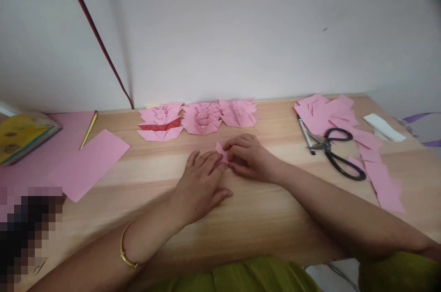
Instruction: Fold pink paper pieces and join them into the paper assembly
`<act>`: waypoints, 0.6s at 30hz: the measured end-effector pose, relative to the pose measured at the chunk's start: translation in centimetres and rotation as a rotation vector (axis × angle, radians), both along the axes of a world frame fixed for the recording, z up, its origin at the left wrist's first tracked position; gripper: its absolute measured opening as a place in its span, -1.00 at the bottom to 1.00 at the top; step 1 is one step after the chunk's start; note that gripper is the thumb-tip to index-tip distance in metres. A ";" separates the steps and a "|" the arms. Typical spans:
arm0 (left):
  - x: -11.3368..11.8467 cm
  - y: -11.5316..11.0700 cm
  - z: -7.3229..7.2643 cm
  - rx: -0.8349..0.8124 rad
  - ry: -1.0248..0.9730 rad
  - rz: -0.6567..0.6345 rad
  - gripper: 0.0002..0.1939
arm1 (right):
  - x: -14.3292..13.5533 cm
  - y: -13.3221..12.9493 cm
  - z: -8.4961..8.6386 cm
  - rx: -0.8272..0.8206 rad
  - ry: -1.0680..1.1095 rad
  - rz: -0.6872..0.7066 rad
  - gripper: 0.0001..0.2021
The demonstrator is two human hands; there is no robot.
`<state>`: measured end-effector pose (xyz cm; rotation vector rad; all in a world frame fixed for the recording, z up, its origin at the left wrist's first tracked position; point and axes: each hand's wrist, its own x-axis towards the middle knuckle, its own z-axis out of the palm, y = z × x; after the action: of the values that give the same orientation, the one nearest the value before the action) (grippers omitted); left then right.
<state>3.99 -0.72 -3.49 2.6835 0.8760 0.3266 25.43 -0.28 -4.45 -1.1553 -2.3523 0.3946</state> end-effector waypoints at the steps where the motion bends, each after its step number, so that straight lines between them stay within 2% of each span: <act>1: 0.0 0.0 0.0 0.001 0.002 -0.001 -0.46 | 0.0 0.0 0.0 -0.004 -0.004 -0.001 -0.94; 18: 0.0 0.0 0.1 0.000 0.019 0.002 -0.46 | 0.1 0.0 0.0 -0.017 -0.025 -0.003 -0.95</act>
<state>4.03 -0.75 -3.40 2.6906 0.8838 0.3015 25.48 -0.23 -4.44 -1.1777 -2.3724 0.4017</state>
